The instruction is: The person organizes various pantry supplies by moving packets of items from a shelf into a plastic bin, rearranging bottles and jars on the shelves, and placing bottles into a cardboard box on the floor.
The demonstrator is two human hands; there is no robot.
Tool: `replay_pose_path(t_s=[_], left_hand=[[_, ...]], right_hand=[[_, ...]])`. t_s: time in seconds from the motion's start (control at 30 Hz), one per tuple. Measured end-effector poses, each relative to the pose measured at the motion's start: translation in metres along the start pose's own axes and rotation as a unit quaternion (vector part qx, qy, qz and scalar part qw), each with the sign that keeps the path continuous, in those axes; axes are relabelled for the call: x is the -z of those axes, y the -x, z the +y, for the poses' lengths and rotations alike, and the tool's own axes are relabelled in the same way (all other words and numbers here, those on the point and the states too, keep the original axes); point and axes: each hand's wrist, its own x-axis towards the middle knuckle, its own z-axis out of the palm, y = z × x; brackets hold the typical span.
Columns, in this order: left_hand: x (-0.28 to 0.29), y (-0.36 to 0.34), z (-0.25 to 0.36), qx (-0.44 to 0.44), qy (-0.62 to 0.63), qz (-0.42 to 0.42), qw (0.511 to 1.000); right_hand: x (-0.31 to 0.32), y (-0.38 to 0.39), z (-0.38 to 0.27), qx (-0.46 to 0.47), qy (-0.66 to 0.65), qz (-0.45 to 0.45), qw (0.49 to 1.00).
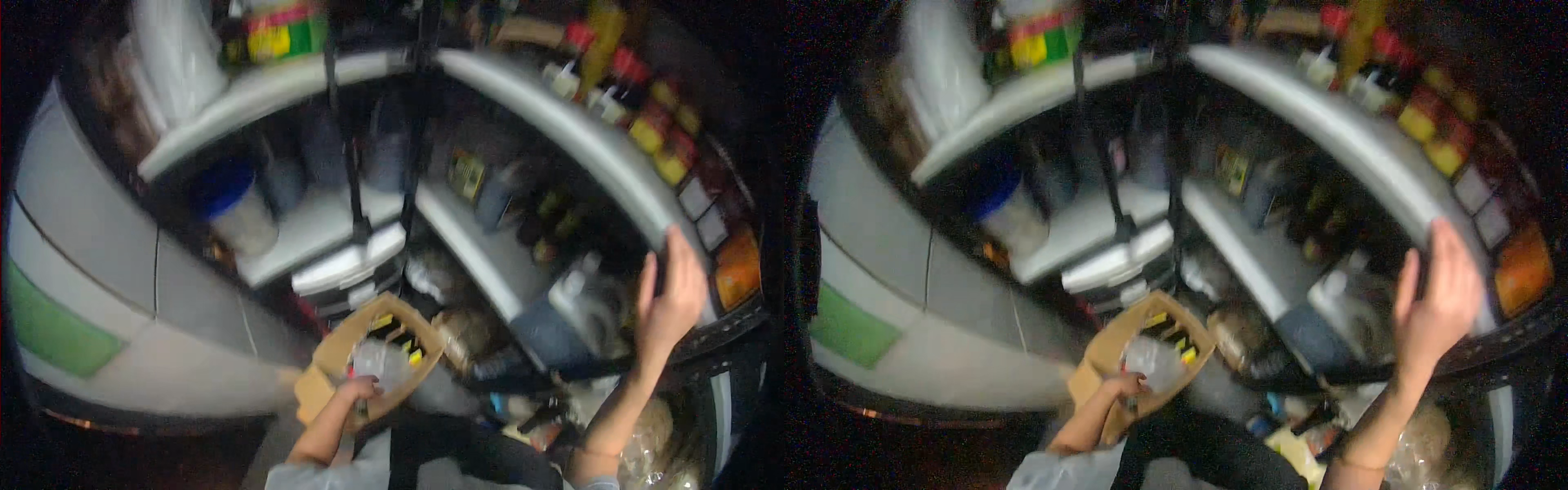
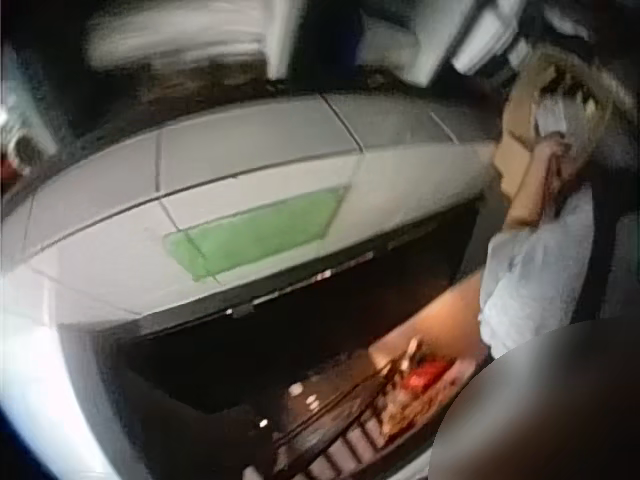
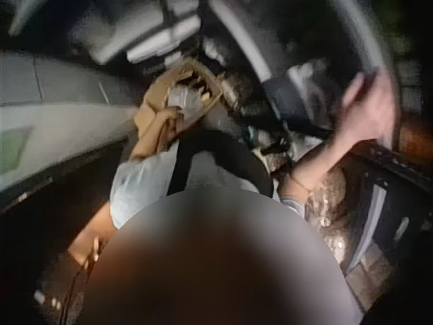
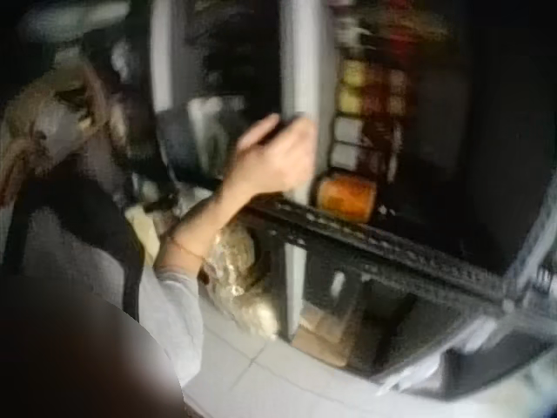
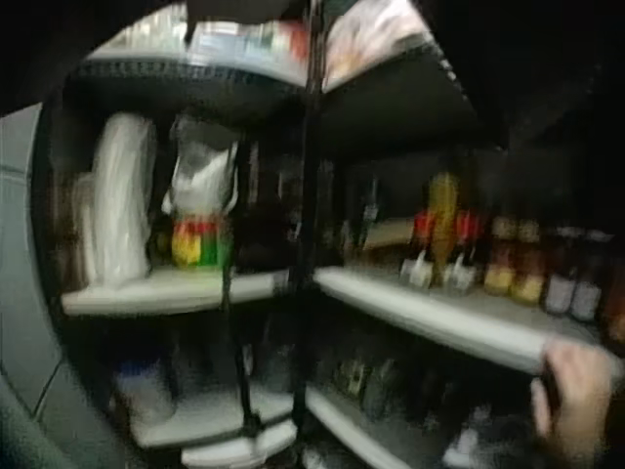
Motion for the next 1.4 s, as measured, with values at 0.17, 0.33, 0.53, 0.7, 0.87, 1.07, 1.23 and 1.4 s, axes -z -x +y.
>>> replay_pose_path(t_s=[0.17,0.33,0.53,0.7,0.87,1.07,1.23,1.4], left_hand=[[0.218,0.11,0.098,-0.297,0.191,0.348,0.869],[0.38,0.257,0.191,-0.558,0.049,0.586,0.585],[0.513,0.273,0.221,-0.264,-0.142,0.779,0.55],[0.554,0.267,0.224,-0.13,-0.214,0.76,0.6],[0.582,0.263,0.229,-0.136,-0.232,0.719,0.64],[0.6,0.248,0.244,-0.081,-0.292,0.681,0.667],[0.602,0.249,0.222,-0.097,-0.31,0.701,0.634],[0.61,0.26,0.207,-0.121,-0.345,0.683,0.633]], right_hand=[[0.022,-0.028,-0.021,-0.096,-0.16,0.002,0.982],[0.027,-0.116,-0.083,0.023,-0.448,-0.022,0.894],[-0.043,-0.219,-0.147,0.09,-0.383,-0.193,0.899],[-0.104,-0.266,-0.179,0.031,-0.302,-0.249,0.92],[-0.167,-0.314,-0.184,-0.028,-0.28,-0.321,0.904],[-0.244,-0.354,-0.185,0.125,-0.272,-0.225,0.927],[-0.265,-0.352,-0.201,0.02,-0.387,-0.213,0.897],[-0.259,-0.354,-0.202,0.07,-0.406,-0.184,0.893]])
